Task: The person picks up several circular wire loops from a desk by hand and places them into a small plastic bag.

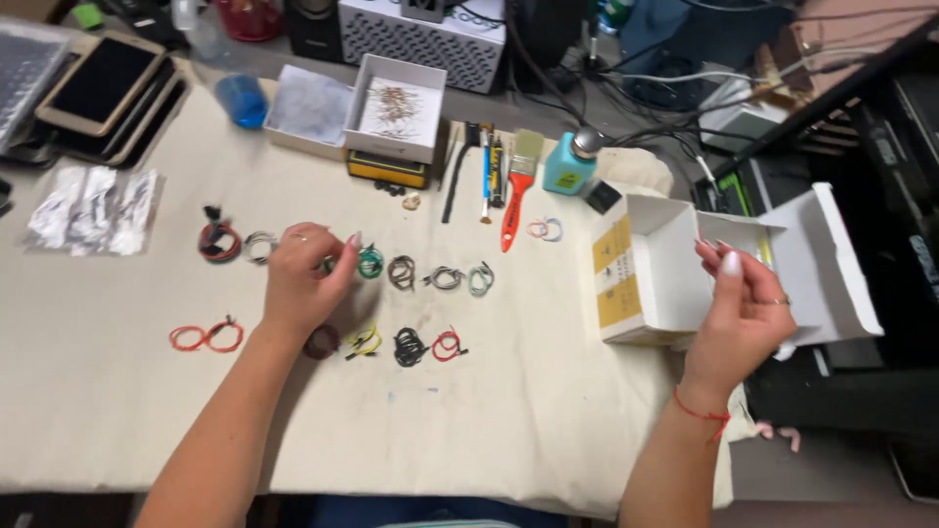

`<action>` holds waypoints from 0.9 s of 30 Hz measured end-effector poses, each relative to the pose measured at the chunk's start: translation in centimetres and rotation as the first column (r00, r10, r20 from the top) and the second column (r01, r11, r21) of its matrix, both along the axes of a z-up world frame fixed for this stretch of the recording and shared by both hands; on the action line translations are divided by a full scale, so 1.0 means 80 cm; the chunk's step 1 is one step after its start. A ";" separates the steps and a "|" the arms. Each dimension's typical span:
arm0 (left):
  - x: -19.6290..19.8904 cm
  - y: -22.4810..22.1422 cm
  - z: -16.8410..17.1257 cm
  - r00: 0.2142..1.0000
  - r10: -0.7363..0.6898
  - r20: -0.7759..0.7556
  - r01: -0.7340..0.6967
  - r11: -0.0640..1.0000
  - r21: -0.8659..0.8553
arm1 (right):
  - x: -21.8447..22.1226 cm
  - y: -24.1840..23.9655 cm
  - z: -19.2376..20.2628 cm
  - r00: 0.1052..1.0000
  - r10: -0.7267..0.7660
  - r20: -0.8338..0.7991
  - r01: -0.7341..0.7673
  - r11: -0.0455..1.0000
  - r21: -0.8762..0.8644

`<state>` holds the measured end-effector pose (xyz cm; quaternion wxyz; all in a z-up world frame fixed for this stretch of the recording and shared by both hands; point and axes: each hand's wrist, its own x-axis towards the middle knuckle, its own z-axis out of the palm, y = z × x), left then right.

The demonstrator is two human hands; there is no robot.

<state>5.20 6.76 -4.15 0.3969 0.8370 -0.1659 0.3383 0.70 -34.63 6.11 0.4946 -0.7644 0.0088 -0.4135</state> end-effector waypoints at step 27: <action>-0.003 0.035 -0.064 0.973 0.141 -0.181 -0.109 0.979 0.173 | -0.024 -0.152 -0.031 0.669 -0.700 -0.248 0.373 0.606 -0.703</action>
